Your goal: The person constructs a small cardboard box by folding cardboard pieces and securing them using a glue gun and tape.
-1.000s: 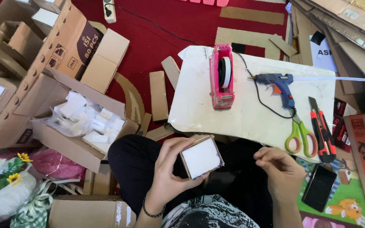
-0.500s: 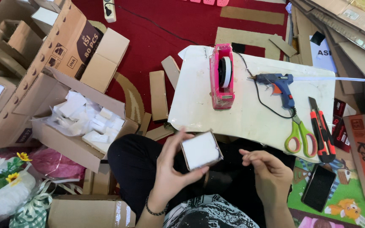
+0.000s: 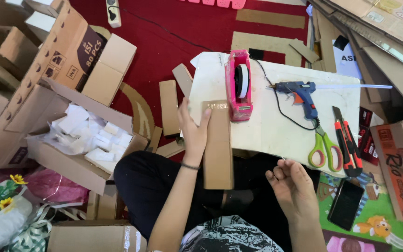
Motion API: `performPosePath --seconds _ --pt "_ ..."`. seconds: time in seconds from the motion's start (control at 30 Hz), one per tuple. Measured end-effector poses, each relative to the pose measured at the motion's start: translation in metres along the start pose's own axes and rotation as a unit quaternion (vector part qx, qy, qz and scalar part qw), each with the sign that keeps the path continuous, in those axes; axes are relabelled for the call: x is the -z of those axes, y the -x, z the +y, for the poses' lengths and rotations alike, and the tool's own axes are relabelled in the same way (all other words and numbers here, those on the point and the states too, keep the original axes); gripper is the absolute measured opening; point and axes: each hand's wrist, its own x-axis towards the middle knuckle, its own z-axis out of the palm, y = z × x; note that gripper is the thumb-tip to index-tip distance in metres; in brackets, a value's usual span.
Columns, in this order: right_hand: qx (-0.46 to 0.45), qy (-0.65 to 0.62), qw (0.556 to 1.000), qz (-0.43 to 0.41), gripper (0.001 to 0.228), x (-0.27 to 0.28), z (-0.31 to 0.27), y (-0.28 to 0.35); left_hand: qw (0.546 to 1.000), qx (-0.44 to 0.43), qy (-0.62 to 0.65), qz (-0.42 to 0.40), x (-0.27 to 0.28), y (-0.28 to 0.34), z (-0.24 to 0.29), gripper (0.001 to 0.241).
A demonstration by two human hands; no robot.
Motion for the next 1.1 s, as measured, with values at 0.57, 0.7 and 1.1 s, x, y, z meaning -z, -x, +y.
performPosePath --seconds 0.57,0.7,1.1 --pt "0.057 0.299 0.949 -0.082 0.024 -0.046 0.017 0.024 0.96 -0.106 0.08 -0.245 0.032 0.098 0.079 0.007" --pt "0.097 0.369 0.918 -0.106 0.025 -0.05 0.017 0.029 0.956 -0.19 -0.029 -0.222 0.036 0.1 0.076 0.009" --pt "0.178 0.488 0.844 -0.135 0.027 -0.055 0.019 0.031 0.912 -0.294 -0.19 -0.214 0.039 0.093 0.062 0.008"
